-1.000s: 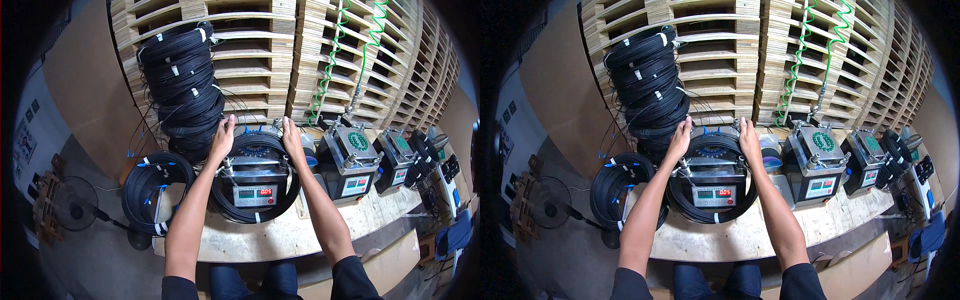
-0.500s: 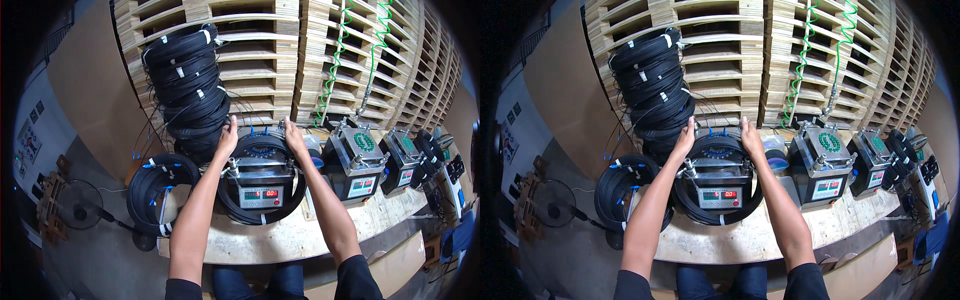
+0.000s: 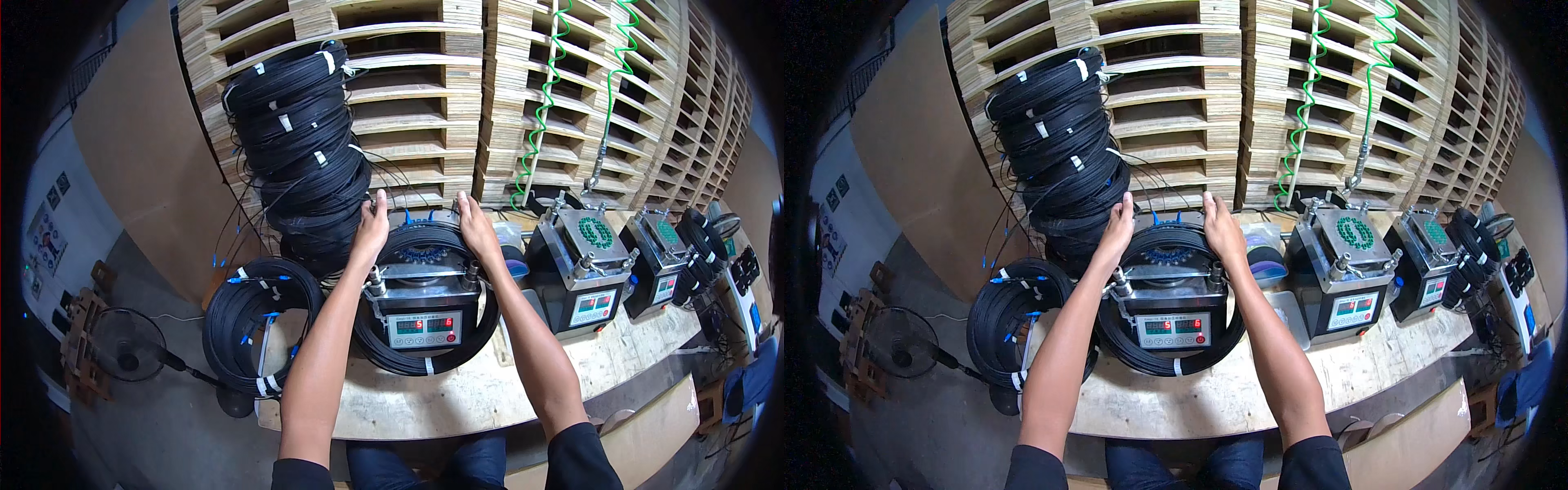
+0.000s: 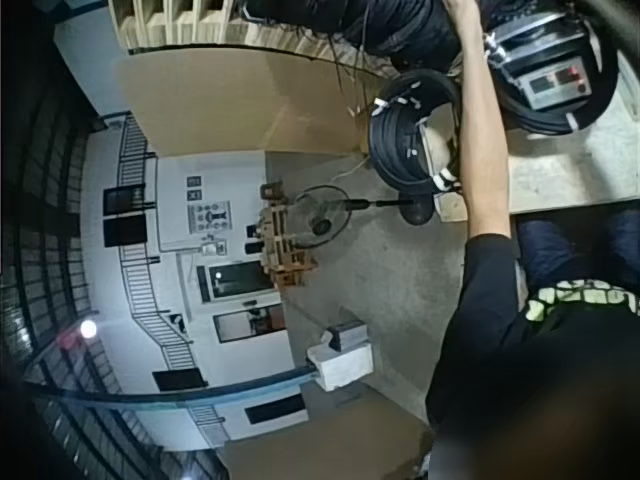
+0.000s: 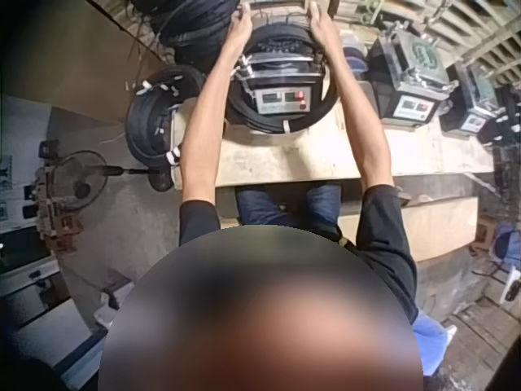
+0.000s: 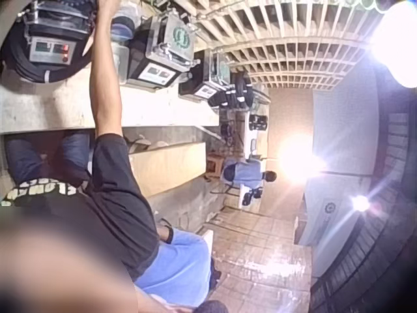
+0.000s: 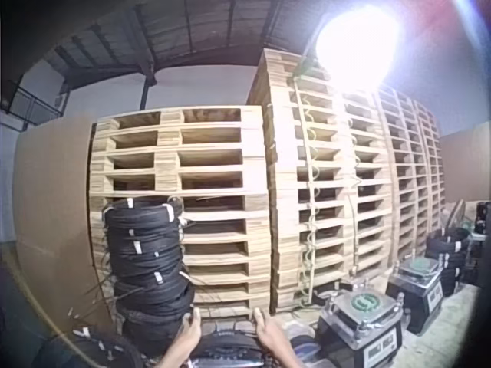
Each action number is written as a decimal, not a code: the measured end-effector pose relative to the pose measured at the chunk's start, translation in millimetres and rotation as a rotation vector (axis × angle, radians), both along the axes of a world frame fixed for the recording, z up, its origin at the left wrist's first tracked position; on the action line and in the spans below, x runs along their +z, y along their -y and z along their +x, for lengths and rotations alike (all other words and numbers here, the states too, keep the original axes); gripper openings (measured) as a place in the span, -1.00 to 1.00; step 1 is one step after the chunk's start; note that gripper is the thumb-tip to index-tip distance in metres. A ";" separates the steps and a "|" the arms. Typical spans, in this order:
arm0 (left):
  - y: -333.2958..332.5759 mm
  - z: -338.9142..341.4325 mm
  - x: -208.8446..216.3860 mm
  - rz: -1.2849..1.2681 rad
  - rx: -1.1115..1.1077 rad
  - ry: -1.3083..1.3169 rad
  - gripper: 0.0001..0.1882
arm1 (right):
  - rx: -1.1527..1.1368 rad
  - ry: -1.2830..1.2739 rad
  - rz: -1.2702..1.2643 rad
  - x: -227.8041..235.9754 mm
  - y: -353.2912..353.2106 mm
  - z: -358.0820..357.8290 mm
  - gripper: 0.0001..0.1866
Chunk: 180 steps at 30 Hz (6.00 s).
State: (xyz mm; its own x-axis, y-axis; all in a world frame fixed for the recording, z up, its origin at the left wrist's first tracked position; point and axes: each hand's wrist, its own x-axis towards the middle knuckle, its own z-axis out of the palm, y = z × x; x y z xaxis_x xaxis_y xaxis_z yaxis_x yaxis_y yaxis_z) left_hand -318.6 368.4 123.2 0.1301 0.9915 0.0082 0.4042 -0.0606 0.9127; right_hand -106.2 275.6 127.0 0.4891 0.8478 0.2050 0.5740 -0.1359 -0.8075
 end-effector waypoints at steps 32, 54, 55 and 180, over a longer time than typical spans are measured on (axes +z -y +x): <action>37.4 -8.3 22.7 0.179 -0.084 -0.089 0.05 | 0.128 0.016 0.125 -3.7 2.0 4.1 -0.08; 30.8 -8.7 11.4 0.215 -0.039 -0.073 0.03 | 0.119 -0.007 0.163 -7.7 0.2 8.4 -0.25; 30.4 -6.7 12.8 0.192 -0.050 -0.086 0.07 | 0.114 -0.006 0.162 -7.2 1.2 9.7 -0.25; 16.0 -14.8 1.5 0.097 -0.030 0.000 0.02 | 0.137 -0.088 0.305 -16.3 -4.5 15.0 -0.39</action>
